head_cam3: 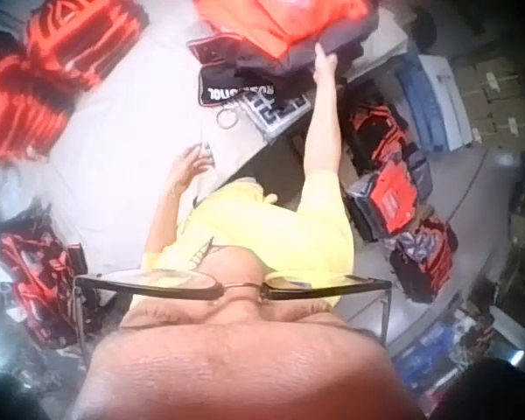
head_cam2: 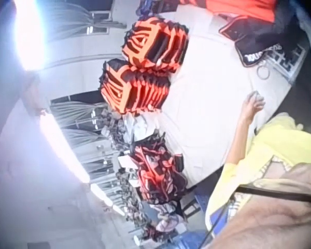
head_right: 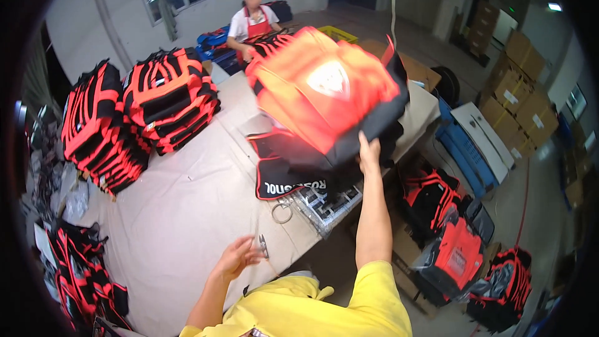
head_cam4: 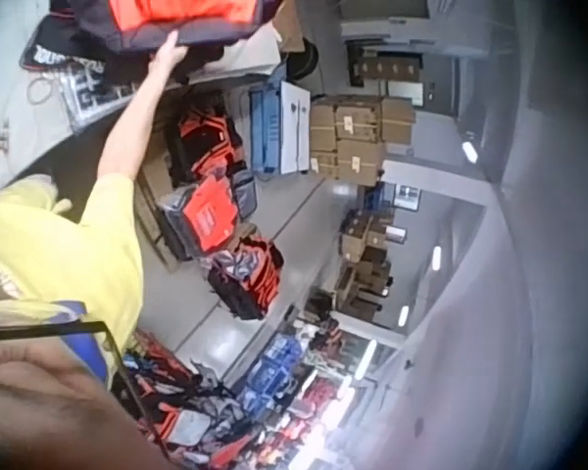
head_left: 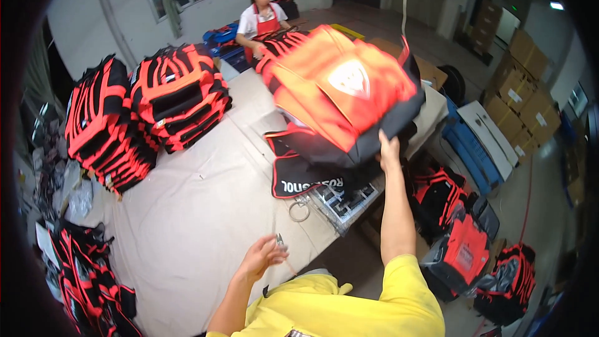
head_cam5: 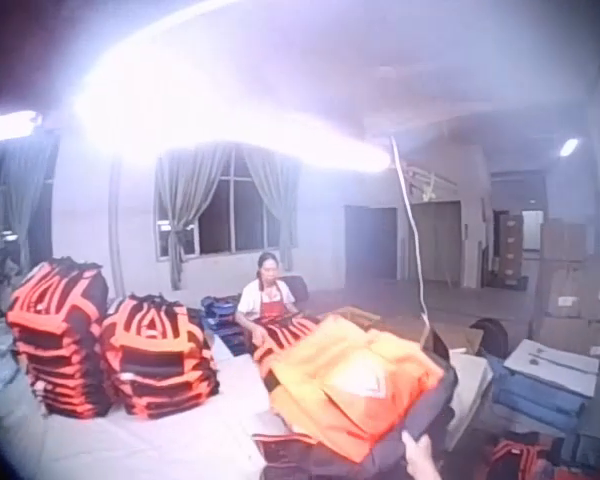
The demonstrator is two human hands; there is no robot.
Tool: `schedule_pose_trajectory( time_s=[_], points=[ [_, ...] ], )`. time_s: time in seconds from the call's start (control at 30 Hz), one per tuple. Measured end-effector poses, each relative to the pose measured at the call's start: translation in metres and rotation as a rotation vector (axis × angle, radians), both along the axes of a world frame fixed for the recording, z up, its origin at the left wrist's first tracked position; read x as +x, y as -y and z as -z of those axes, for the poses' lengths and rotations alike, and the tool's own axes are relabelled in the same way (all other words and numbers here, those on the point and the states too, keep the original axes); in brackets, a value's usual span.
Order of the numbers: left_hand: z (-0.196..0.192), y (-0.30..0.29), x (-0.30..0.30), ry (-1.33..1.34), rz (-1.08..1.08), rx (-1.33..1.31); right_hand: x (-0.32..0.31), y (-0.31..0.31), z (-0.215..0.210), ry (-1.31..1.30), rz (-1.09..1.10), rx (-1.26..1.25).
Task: Folding and stacking backpacks on a workbench in a factory.
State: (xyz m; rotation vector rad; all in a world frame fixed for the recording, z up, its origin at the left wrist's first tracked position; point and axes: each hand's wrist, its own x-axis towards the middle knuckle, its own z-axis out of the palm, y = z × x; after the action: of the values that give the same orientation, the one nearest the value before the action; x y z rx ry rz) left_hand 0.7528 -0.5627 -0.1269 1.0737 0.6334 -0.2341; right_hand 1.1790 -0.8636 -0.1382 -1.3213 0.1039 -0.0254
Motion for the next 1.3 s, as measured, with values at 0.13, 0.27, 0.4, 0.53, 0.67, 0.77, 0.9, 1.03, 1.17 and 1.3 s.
schedule_pose_trajectory(
  time_s=[0.13,0.27,0.4,0.53,0.67,0.77,0.9,1.03,1.17,1.3],
  points=[
    [0.064,-0.024,-0.087,-0.272,-0.338,-0.066,0.018,0.054,0.152,-0.402,0.217,0.037],
    [0.096,-0.036,-0.252,-0.263,-0.978,-0.193,0.005,-0.023,0.125,-0.490,0.150,-0.133],
    [0.130,-0.043,-0.267,-0.245,-1.083,-0.303,0.022,0.092,0.151,-0.374,-0.336,0.070],
    [0.123,-0.047,-0.300,-0.074,-1.132,-0.331,-0.001,0.069,0.153,-0.386,0.328,0.081],
    [0.121,-0.091,-0.350,-0.054,-1.141,-0.261,-0.039,-0.038,0.128,-0.367,0.108,0.018],
    [0.122,-0.170,-0.425,-0.073,-1.263,-0.127,-0.097,-0.101,0.115,-0.352,-0.024,-0.029],
    [0.083,-0.312,-0.595,0.231,-1.607,0.004,-0.193,-0.191,0.097,-0.330,-0.193,-0.085],
    [-0.026,-0.439,-0.714,0.330,-1.676,0.328,-0.282,-0.238,0.082,-0.308,-0.296,-0.147],
    [-0.094,-0.537,-0.754,0.165,-1.809,0.204,-0.349,-0.261,0.075,-0.290,-0.374,-0.217],
    [-0.103,-0.598,-0.789,0.311,-1.777,0.090,-0.398,-0.243,0.084,-0.307,-0.464,-0.297]
  ],
)
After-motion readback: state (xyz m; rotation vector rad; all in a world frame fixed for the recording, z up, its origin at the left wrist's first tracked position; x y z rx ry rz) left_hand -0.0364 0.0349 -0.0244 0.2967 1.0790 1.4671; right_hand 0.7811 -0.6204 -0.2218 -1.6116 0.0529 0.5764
